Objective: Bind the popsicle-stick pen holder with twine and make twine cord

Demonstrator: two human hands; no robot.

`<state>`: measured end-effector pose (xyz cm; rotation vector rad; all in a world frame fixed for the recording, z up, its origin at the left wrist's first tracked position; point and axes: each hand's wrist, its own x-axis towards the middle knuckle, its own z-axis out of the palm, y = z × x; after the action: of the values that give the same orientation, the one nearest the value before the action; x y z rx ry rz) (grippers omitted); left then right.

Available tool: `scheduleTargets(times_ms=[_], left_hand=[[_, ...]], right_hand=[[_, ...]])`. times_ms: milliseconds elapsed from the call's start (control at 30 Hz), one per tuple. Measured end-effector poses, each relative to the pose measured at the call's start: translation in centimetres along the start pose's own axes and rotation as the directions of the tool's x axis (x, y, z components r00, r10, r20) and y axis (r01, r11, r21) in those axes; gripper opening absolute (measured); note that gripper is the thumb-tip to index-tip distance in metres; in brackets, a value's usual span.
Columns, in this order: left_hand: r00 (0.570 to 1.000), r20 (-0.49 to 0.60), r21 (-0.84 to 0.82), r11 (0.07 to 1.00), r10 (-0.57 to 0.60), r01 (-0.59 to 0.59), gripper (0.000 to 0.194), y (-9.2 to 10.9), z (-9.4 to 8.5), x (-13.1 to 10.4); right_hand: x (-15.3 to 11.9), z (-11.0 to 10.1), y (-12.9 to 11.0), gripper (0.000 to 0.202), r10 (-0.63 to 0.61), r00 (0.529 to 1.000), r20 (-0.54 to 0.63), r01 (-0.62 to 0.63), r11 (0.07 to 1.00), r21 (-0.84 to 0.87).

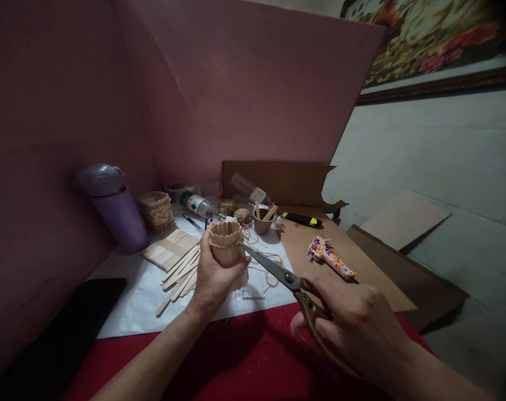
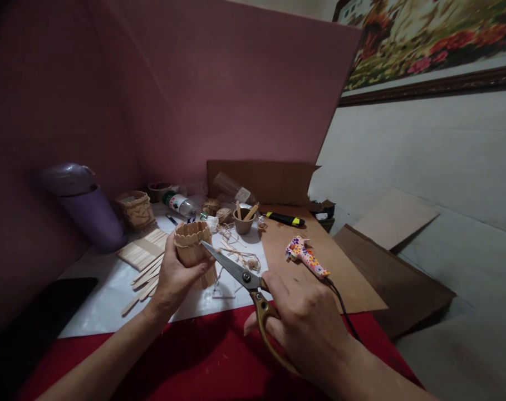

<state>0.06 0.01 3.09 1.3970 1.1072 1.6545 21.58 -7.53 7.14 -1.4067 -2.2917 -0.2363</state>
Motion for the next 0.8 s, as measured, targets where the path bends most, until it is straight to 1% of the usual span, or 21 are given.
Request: scheduleTargets(times_ms=[67, 167, 267, 367, 467, 533, 567, 600, 667, 733, 800], left_hand=[[1.000, 0.013, -0.028, 0.999, -0.018, 0.019, 0.083, -0.1, 0.0, 0.0], [0.993, 0.061, -0.111, 0.988, -0.101, 0.108, 0.074, -0.1, -0.2, 0.1], [0.980, 0.107, -0.196, 0.963, -0.170, 0.188, 0.065, 0.0, -0.3, 0.1], [0.968, 0.144, -0.287, 0.928, -0.205, 0.239, 0.061, 0.2, -0.4, 0.1], [0.961, 0.178, -0.365, 0.893, -0.212, 0.264, 0.060, 0.5, -0.3, 0.0], [0.955, 0.176, -0.409, 0.865, -0.239, 0.292, 0.060, 0.8, -0.2, 0.1], [0.946, 0.178, -0.427, 0.845, -0.272, 0.323, 0.058, 0.8, -0.1, 0.1], [0.930, 0.188, -0.441, 0.819, -0.315, 0.367, 0.057, 0.9, -0.1, 0.0], [0.885, 0.230, -0.454, 0.760, -0.406, 0.466, 0.054, 1.1, -0.1, 0.0], [0.843, 0.272, -0.458, 0.708, -0.465, 0.538, 0.053, 1.4, -0.2, -0.1], [0.826, 0.298, -0.473, 0.677, -0.479, 0.564, 0.049, 1.7, -0.3, -0.2]], right_hand=[[0.0, 0.2, 0.0, 0.015, 0.000, 1.000, -0.028, 0.002, 0.998, 0.064], [0.2, 0.3, -0.3, 0.021, 0.043, 0.999, -0.030, -0.036, 0.977, 0.209], [0.5, 0.2, -0.5, 0.028, 0.155, 0.988, -0.004, -0.146, 0.941, 0.305], [1.1, 0.3, -0.1, 0.030, 0.281, 0.959, 0.050, -0.281, 0.902, 0.328], [1.9, 0.8, 0.5, 0.033, 0.373, 0.921, 0.117, -0.390, 0.890, 0.234], [2.4, 1.3, 0.7, 0.033, 0.396, 0.903, 0.169, -0.417, 0.901, 0.116], [2.6, 1.6, 0.6, 0.032, 0.390, 0.899, 0.202, -0.409, 0.910, 0.062], [2.8, 2.0, 0.6, 0.031, 0.374, 0.897, 0.236, -0.390, 0.921, 0.020], [3.0, 3.0, 0.2, 0.029, 0.341, 0.894, 0.292, -0.348, 0.937, -0.028], [3.1, 4.1, -0.2, 0.030, 0.341, 0.895, 0.286, -0.339, 0.939, -0.059], [3.3, 5.1, -0.6, 0.030, 0.340, 0.899, 0.276, -0.329, 0.940, -0.087]])
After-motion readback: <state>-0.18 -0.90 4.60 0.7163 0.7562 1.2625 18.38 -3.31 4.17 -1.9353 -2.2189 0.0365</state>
